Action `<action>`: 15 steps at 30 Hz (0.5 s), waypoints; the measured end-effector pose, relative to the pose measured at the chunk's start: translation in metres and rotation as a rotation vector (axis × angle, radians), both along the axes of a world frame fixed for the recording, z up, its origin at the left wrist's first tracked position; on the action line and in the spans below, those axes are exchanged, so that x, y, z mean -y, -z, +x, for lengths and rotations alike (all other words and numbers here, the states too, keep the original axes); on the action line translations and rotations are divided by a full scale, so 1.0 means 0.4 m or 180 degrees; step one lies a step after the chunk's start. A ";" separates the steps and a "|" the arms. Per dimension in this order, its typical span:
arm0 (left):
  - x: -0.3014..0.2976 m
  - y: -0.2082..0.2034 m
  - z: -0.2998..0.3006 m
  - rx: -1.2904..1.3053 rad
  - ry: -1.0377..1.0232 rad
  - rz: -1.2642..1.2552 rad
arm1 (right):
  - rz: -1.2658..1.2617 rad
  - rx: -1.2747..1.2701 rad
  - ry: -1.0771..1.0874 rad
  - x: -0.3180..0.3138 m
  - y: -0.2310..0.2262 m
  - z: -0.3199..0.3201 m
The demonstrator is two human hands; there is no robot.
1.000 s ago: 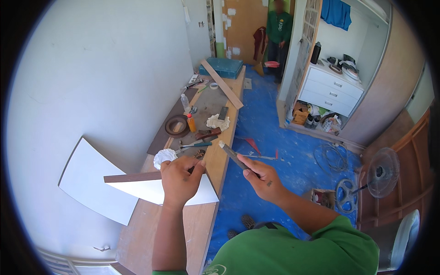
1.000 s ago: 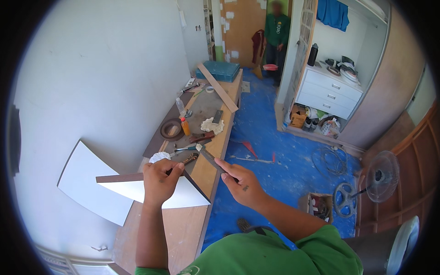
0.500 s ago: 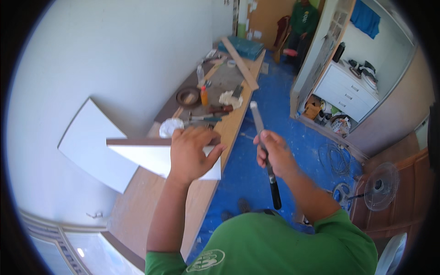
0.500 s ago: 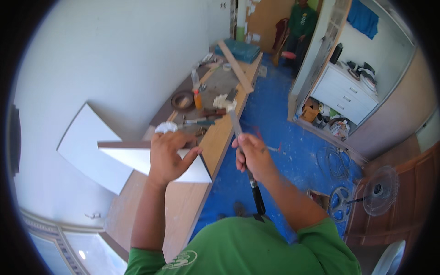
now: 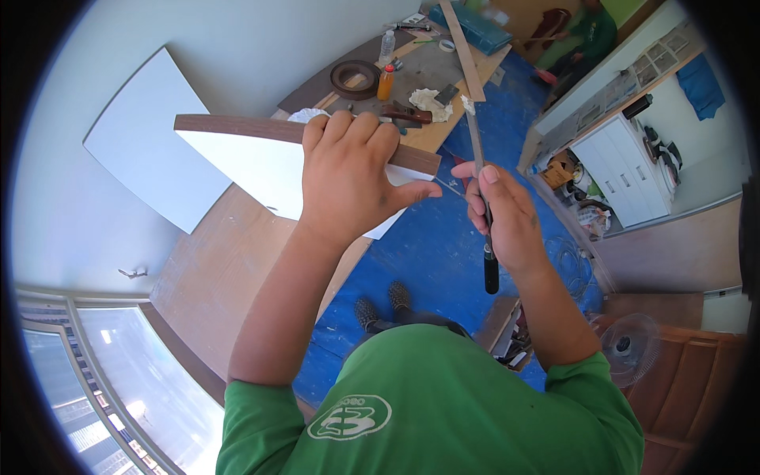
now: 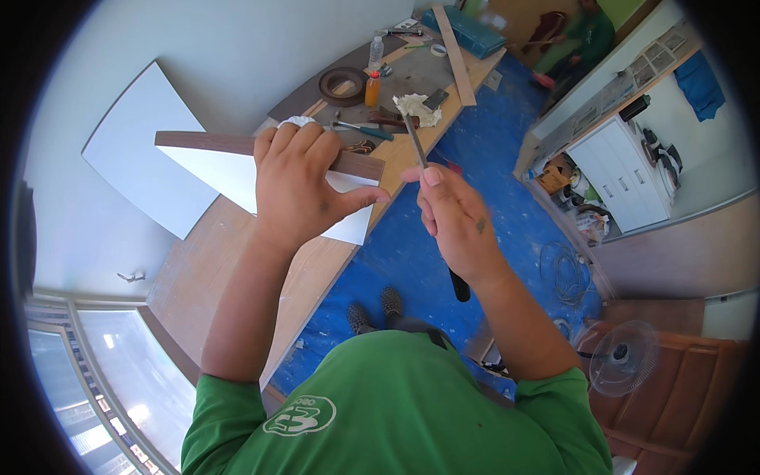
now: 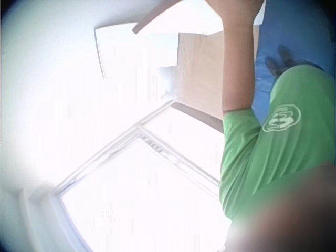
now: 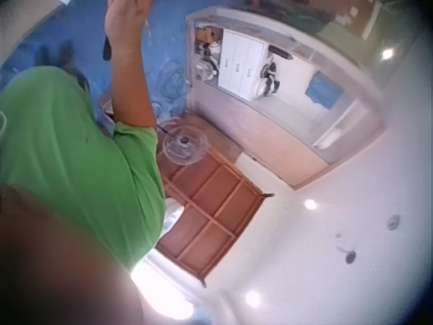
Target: The person sands the edges of a cabinet door with sandpaper, then uses a chisel to trim the edge banding. The person flips the door and continues trimming the opposite edge. Another person sweeps the floor in the background.
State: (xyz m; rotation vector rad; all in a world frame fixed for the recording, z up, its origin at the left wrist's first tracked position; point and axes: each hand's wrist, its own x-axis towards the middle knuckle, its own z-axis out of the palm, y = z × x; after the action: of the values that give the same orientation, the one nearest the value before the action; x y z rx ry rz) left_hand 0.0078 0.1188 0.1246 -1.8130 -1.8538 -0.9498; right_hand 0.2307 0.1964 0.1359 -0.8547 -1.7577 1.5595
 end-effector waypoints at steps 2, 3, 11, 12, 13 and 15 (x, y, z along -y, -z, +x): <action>-0.005 0.011 -0.005 0.0032 0.0008 0.0000 | 0.0638 0.0453 -0.0006 0.007 -0.002 -0.001; -0.009 0.015 -0.007 0.0040 0.0010 0.0005 | 0.0667 0.0643 0.0004 0.011 -0.004 0.000; -0.023 0.019 -0.013 0.0128 0.0013 0.0306 | 0.0627 0.0992 0.0166 0.048 -0.015 0.010; -0.023 0.018 -0.012 0.0156 0.0008 0.0245 | 0.0630 0.1126 0.0224 0.053 -0.015 0.006; -0.023 0.018 -0.012 0.0167 0.0020 0.0254 | 0.0649 0.1141 0.0219 0.055 -0.016 0.002; -0.023 0.016 -0.012 0.0192 0.0024 0.0283 | 0.0646 0.1168 0.0213 0.056 -0.017 -0.012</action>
State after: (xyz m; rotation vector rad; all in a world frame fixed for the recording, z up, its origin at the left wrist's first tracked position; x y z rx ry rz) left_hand 0.0030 0.1279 0.1180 -1.7583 -1.8112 -1.0830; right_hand 0.2258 0.1741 0.1427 -1.1374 -2.0768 1.2103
